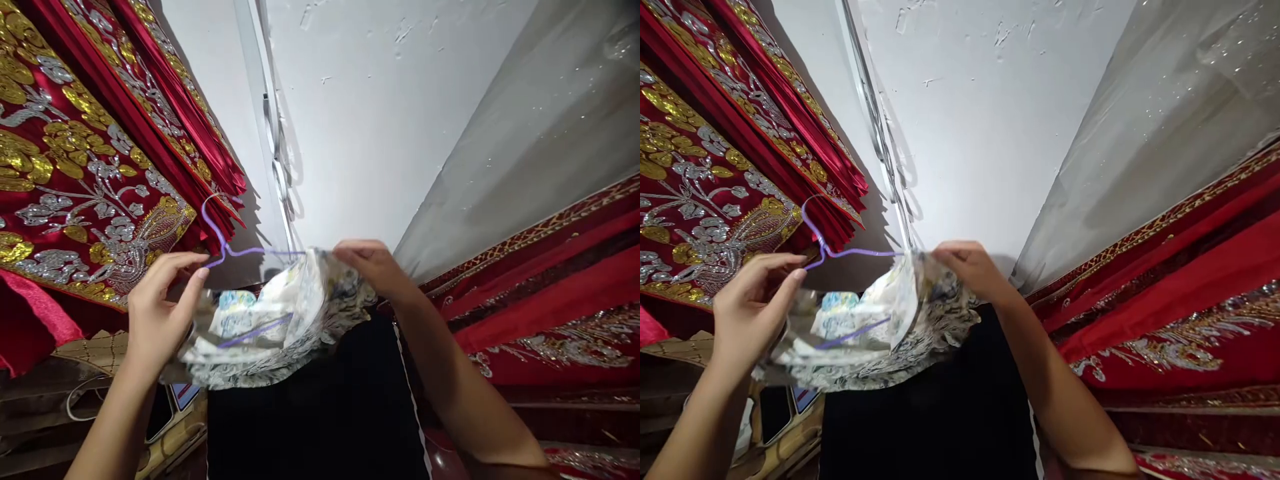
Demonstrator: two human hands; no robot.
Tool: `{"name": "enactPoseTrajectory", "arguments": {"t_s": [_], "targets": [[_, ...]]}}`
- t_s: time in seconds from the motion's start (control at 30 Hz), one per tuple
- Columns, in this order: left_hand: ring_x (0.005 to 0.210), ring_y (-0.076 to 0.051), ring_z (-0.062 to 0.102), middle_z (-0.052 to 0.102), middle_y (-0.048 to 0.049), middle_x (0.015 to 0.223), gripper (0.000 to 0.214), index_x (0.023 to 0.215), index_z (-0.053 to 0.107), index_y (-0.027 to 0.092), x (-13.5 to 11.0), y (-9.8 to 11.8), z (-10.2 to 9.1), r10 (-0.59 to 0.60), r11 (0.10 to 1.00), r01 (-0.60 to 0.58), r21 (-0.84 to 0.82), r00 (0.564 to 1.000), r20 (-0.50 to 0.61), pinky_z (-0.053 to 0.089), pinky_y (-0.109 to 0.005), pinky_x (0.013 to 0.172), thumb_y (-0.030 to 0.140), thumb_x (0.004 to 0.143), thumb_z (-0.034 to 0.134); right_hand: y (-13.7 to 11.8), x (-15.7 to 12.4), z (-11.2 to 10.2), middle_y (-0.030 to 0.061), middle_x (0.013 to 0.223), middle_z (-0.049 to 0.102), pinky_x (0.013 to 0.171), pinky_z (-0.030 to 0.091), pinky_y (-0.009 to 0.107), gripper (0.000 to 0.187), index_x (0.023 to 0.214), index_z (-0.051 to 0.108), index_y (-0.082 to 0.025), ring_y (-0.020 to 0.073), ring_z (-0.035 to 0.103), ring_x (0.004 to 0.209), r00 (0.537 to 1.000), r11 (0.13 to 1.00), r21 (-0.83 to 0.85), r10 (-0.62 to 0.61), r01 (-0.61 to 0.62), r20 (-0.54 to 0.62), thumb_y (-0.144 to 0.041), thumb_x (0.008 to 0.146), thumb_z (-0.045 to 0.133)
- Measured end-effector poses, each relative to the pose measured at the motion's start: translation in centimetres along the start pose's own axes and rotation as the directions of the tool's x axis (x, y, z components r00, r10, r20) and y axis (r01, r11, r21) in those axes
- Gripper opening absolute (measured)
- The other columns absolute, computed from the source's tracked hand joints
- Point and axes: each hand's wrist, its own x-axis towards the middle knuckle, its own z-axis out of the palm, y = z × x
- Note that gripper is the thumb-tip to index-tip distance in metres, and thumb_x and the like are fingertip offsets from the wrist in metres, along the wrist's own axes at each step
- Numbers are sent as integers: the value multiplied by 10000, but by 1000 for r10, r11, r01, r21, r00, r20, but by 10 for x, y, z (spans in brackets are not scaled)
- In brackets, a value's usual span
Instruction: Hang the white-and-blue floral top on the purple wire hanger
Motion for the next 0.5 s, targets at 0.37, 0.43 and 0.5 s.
{"name": "enactPoseTrajectory", "arguments": {"t_s": [0.37,0.43,0.5], "targets": [[719,-175,615,674,-24,946,520,1507,370,306,-22,13,81,-29,998,54,-41,885,464,471,-291,704,356,997,455,-9,16,-28,-3,587,594,467,404,274,292,716,686,-207,133,497,489,866,965,241,30,106,-499,-479,810,734],[699,-192,620,674,-22,876,469,1468,414,297,-24,10,94,-85,995,100,7,807,585,438,-285,672,390,1009,410,0,2,-29,0,584,597,484,424,300,288,712,676,-224,158,518,498,866,966,256,98,35,-490,-489,812,729],[713,-219,628,652,-27,782,356,1269,570,259,-29,5,103,-106,994,100,48,729,676,404,-284,653,430,1008,397,10,-7,-32,3,579,578,499,434,316,302,690,650,-233,173,526,512,866,967,254,110,20,-489,-497,820,718]]}}
